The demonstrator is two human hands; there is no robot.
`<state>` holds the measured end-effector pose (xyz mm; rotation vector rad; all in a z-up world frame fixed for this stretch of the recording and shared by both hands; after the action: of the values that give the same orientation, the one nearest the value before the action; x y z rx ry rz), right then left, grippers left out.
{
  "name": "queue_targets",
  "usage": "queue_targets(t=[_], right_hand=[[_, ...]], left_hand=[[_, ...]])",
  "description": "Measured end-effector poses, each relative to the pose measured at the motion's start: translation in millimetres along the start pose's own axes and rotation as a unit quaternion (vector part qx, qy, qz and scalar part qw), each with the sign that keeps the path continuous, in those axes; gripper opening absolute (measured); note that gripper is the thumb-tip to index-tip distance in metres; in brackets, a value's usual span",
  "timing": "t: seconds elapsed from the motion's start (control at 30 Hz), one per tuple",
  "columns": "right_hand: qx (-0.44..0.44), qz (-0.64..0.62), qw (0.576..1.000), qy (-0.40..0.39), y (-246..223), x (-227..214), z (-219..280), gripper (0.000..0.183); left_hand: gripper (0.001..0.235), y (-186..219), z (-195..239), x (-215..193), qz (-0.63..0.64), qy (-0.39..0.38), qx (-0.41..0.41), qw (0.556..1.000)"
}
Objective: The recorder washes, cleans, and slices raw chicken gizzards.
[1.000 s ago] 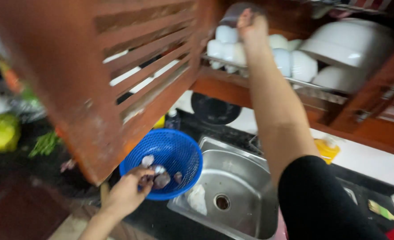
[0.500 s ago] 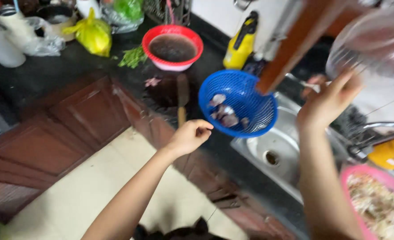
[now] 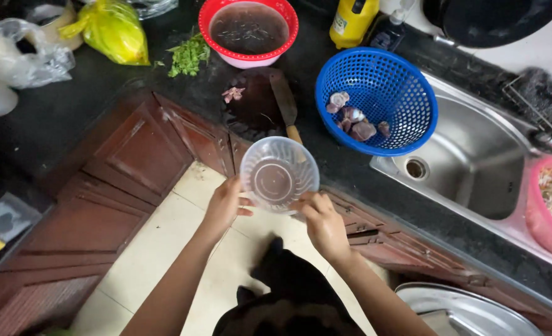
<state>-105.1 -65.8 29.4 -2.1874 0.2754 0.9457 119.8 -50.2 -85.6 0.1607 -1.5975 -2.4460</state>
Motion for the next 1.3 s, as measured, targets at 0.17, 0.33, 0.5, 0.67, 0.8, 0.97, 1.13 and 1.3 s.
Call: queue_targets(t=[0.17,0.33,0.5,0.67,0.8,0.97,1.13,1.3], right_hand=[[-0.003,-0.007,0.997,-0.08,16.2,67.8,-43.3,0.041],[-0.05,-0.055,0.991,-0.11,34.3,138.1,-108.2,0.042],[-0.083,-0.119,0.986,-0.087,28.2,167.2,-185.2,0.037],[0.07,-0.123,0.99,0.001,79.2,171.4,-221.1,0.03],[0.127,0.056,0.985,0.102,128.1,148.0,-204.4,0.026],[0.341,0.206,0.912,0.1,188.9,141.4,-142.7,0.045],[0.431,0.083,0.893,0.1,200.5,161.1,-116.8,0.057],[0.505,0.107,0.848,0.122,144.7,154.6,-136.8,0.052]], left_hand=[[0.074,-11.2,-34.6,-58.6,0.087,0.047,-0.036,0.994],[0.06,-18.0,-76.2,-126.6,0.094,0.13,-0.01,0.987],[0.052,-3.9,-128.3,-183.9,0.027,0.173,-0.003,0.985],[0.038,21.0,-201.2,-235.0,-0.103,0.245,0.033,0.963],[0.04,-6.8,-283.4,-285.7,-0.109,0.227,-0.002,0.968],[0.027,23.9,-352.7,-289.1,-0.393,0.132,0.113,0.903],[0.056,167.4,-280.9,-175.6,-0.472,0.099,0.397,0.781],[0.056,154.6,-298.4,-80.0,-0.499,-0.178,0.41,0.742]])
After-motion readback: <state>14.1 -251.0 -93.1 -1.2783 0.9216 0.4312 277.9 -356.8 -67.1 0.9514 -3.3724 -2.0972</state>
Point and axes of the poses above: each hand's wrist, its own z-axis away from the middle knuckle, its own x-axis out of the palm, y = z × x, the point moved 8 cm from there along -z, towards the middle knuckle, and after that the axes turned 4 degrees about -z, right-handed, at the moved point
